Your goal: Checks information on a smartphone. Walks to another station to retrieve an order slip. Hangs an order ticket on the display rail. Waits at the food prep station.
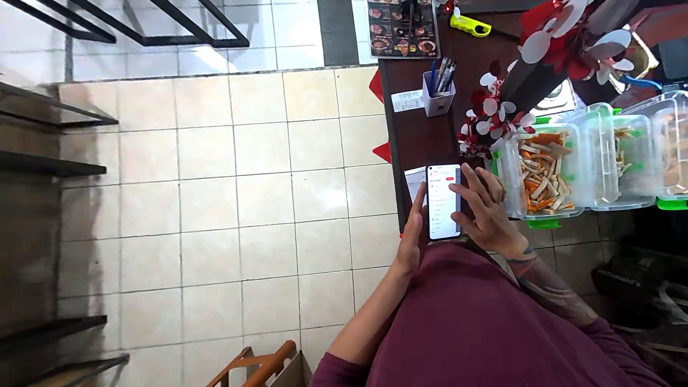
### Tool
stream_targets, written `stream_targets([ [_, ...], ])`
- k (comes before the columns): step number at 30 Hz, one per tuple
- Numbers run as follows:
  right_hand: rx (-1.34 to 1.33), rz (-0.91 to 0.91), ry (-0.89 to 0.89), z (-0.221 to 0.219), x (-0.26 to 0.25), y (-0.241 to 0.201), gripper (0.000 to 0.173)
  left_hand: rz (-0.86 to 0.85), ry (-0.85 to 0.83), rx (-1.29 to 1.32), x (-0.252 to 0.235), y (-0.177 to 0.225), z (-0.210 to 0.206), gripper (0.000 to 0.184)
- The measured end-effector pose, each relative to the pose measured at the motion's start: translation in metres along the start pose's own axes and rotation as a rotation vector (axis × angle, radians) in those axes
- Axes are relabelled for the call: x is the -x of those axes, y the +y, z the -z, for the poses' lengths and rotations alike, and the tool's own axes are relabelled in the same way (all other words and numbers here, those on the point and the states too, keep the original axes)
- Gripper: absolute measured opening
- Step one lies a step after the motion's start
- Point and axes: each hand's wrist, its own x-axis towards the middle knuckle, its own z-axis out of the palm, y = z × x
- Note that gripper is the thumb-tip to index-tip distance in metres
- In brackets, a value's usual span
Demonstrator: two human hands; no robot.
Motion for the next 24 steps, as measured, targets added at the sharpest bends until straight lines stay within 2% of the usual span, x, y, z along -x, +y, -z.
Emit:
stream_targets([
  [3, -0.112, -0.024, 0.076, 0.004, 0.003, 0.002, 0.049, -0.013, -0.013, 0.042, -0.001, -0.005, 0.004, 0.075],
  [6, -0.362, 0.004, 0.317, 0.002, 0.012, 0.008, 0.022, -0.038, -0.007, 0.017, -0.002, -0.002, 0.002, 0.075],
  [8, -0.446, 0.019, 0.431, 0.002, 0.015, 0.011, 0.021, -0.047, -0.003, 0.008, -0.001, 0.0, 0.002, 0.077],
  [13, -0.192, 0.072, 0.326, 0.005, 0.01, 0.009, 0.006, -0.06, -0.001, 0.019, 0.001, -0.001, 0.003, 0.074],
  [18, 0.011, 0.062, 0.116, 0.001, 0.005, -0.005, 0.033, -0.03, -0.005, 0.03, 0.004, 0.002, -0.001, 0.073],
  [24, 0.031, 0.069, 0.074, -0.001, 0.003, -0.01, 0.036, -0.01, -0.008, 0.041, 0.006, 0.003, -0.004, 0.075],
])
